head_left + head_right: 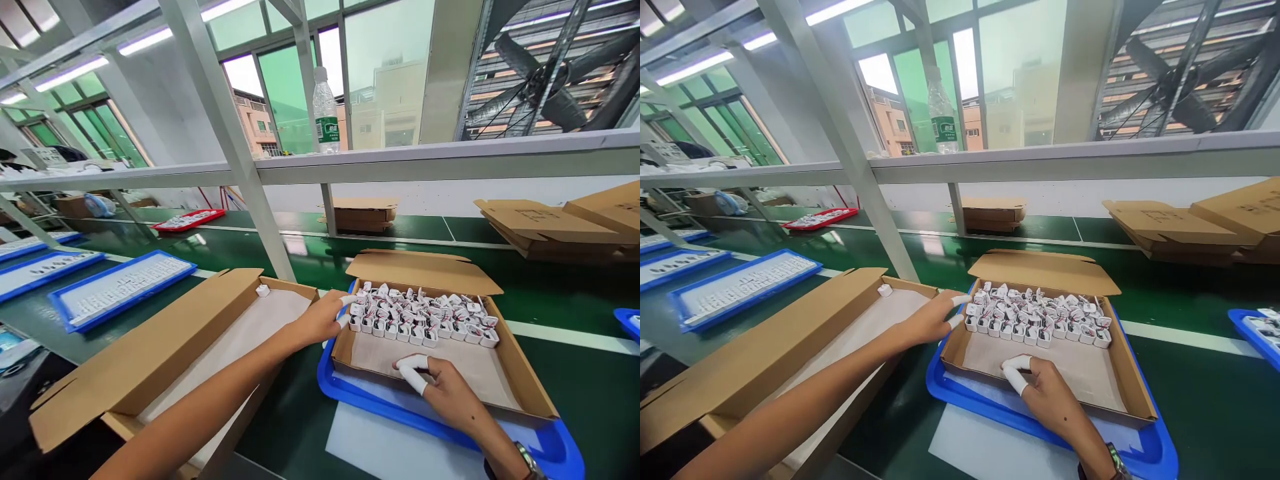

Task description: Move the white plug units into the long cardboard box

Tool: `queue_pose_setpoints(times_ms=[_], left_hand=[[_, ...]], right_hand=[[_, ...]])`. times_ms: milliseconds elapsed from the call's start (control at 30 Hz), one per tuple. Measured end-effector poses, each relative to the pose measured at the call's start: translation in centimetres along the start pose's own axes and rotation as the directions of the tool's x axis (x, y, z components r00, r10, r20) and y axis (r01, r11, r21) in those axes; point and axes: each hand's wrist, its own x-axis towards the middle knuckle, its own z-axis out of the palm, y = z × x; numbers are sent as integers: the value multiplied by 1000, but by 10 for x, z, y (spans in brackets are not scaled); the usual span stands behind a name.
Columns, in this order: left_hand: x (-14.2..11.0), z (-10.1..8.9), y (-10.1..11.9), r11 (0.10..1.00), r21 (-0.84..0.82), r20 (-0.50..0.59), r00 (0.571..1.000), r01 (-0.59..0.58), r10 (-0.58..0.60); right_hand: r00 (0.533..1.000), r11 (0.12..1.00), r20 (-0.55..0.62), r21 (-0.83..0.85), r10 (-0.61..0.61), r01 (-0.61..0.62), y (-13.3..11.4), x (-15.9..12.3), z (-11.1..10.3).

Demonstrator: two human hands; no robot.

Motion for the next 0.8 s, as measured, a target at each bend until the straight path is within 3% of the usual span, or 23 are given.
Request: queue_pose_setpoints(times_ms=[200, 300, 433, 600, 700, 800], left_hand=[[30, 21, 20, 982, 184, 110, 994, -31, 11], [27, 13, 26, 975, 221, 112, 993, -2, -23], [7, -12, 45, 984, 176, 71, 996, 36, -49], [-30, -27, 92, 975, -218, -217, 976, -44, -4], [-46, -17, 121, 912, -379, -352, 936, -155, 13], [-50, 0, 138, 854, -435, -498, 867, -286, 37]], right_hand=[[1000, 999, -26, 48, -17, 18, 8, 1, 2], [998, 997, -46, 64, -35, 38, 10, 2, 3], [990, 994, -127, 85, -58, 69, 13, 0, 5], [972, 950, -173, 240, -161, 200, 5, -7, 15], [970, 871, -124, 427, -211, 244, -3, -10, 20], [977, 816, -88, 539, -193, 210, -9, -9, 22]])
